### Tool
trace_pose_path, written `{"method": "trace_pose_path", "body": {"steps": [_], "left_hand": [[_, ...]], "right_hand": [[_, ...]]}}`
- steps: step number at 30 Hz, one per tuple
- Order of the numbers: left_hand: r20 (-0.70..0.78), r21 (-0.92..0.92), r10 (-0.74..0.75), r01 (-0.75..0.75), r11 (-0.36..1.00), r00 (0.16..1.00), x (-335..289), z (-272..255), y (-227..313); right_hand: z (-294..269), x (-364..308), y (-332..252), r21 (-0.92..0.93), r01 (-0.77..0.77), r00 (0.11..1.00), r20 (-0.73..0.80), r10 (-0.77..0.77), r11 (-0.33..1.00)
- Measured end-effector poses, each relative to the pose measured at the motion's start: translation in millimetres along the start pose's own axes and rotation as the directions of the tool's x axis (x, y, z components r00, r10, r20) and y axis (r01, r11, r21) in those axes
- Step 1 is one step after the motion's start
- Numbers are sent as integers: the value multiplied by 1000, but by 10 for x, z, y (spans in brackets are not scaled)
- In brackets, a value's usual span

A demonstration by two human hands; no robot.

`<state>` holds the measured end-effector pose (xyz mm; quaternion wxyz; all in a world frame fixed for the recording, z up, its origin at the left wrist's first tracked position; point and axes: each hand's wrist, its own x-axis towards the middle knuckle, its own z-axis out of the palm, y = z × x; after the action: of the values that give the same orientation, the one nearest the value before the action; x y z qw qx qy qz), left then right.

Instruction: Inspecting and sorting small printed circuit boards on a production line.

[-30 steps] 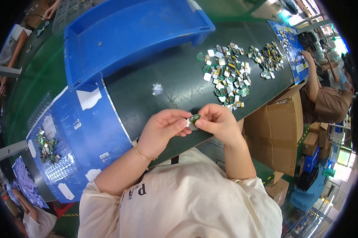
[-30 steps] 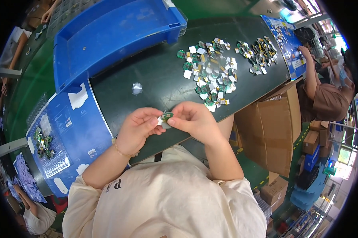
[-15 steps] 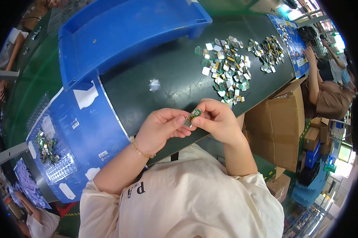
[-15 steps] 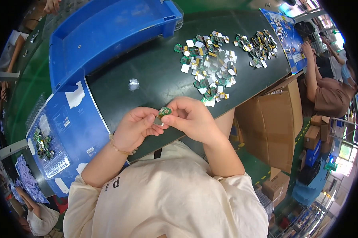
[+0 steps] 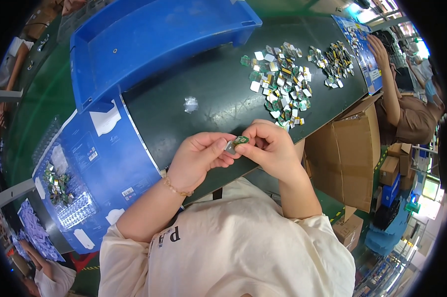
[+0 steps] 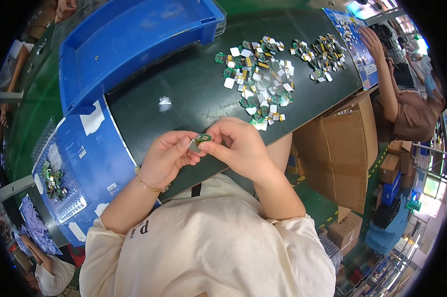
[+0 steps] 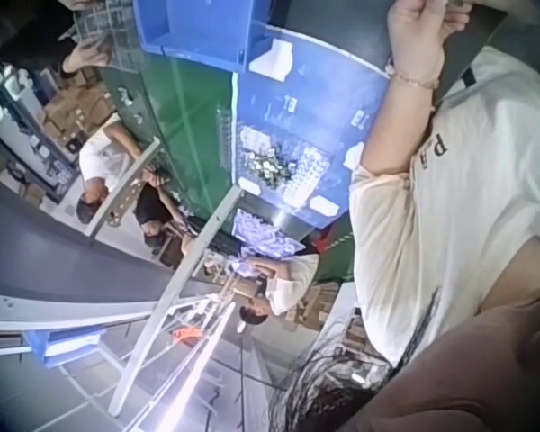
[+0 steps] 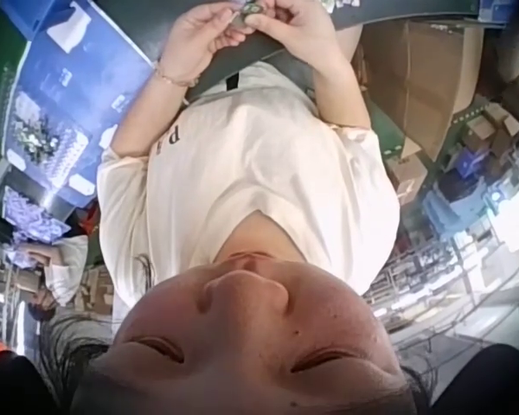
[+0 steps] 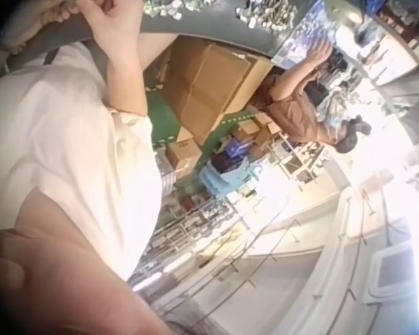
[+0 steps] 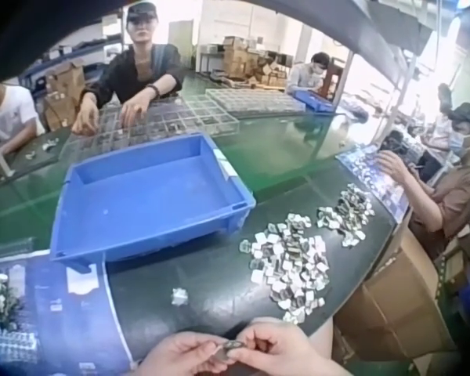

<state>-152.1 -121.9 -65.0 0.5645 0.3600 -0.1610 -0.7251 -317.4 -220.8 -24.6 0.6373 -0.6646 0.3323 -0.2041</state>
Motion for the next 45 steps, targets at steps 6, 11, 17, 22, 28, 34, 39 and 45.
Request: {"method": "trace_pose_path", "body": {"steps": [6, 11, 17, 22, 28, 34, 39, 45], "left_hand": [[-7, 8, 5, -5, 1000, 1000, -9, 31, 27], [-41, 28, 12, -11, 1000, 999, -4, 29, 4], [-87, 51, 30, -26, 998, 996, -10, 60, -7], [-92, 56, 41, -35, 998, 995, -12, 87, -4], [-157, 211, 61, -27, 977, 986, -58, 129, 12], [-63, 537, 290, -212, 816, 955, -80, 71, -75], [-59, 331, 215, -184, 925, 975, -61, 37, 7], [-131, 136, 179, -161, 978, 975, -40, 81, 43]], "right_hand": [[9, 3, 42, -73, 36, 999, -33, -39, 997], [13, 14, 20, -135, 56, 998, -34, -61, 989], [28, 24, 9, -206, 89, 993, -58, -103, 974], [50, 15, 27, -244, 131, 983, -90, -157, 961], [53, 23, 36, -310, 126, 981, -102, -164, 942], [108, 24, 70, 181, 61, 993, -107, -42, 982], [176, 26, 86, 351, 3, 997, -78, 26, 937], [140, 131, 51, -550, 446, 806, -96, -584, 706]]}}
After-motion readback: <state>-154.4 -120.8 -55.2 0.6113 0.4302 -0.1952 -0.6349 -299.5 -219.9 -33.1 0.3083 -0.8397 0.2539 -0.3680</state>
